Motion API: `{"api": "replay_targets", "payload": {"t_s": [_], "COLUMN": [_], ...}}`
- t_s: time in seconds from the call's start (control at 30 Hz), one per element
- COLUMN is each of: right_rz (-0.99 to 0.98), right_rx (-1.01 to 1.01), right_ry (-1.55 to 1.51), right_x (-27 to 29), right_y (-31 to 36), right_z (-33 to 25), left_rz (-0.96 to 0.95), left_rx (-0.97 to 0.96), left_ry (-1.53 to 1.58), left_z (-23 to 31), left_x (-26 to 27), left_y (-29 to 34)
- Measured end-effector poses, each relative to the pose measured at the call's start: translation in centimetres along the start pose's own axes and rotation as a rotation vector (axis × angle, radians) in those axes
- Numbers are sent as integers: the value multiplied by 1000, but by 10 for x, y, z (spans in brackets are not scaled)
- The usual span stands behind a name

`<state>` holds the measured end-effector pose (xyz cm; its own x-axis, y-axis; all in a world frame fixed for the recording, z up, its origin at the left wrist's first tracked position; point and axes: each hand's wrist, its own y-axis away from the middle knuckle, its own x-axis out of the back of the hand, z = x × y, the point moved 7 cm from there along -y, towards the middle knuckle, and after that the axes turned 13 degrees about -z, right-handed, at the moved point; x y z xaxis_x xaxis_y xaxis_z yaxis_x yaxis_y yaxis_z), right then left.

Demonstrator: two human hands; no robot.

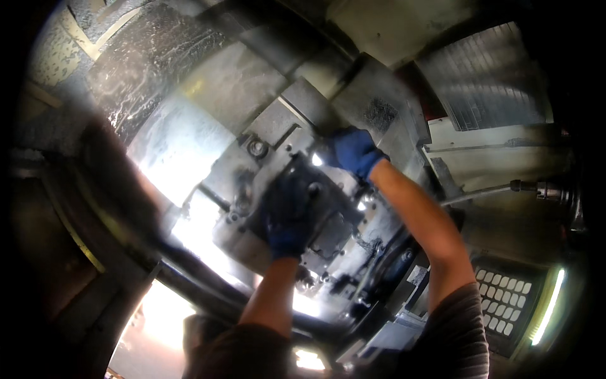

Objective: The person places a metal part into a CNC machine vise, secures it by hand, and then uses a wrench to tighten the vise before placing a second part on an adjacent station and tightening it with the same wrench.

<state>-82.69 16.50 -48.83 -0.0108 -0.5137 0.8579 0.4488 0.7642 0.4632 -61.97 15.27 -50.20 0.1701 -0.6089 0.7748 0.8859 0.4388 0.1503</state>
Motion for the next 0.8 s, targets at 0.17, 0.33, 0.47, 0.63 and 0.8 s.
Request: {"api": "replay_targets", "payload": {"t_s": [0.17,0.33,0.47,0.63,0.8], "right_rz": [-231,33,-42,-89,378], "right_rx": [-207,-135,-255,-685,-457], "right_ry": [50,-142,-263,-604,-924], "right_x": [-40,-18,-22,-12,-3], "right_y": [-5,-5,7,30,110], "right_z": [8,-7,7,-9,-65], "left_rz": [74,127,153,133,-148], "left_rx": [-58,-39,-77,-159,-715], "left_ry": [-39,-43,-40,-18,154], "left_z": [-3,-7,1,0,-25], "left_x": [-12,-15,-6,5,87], "left_y": [1,4,4,14,6]}}
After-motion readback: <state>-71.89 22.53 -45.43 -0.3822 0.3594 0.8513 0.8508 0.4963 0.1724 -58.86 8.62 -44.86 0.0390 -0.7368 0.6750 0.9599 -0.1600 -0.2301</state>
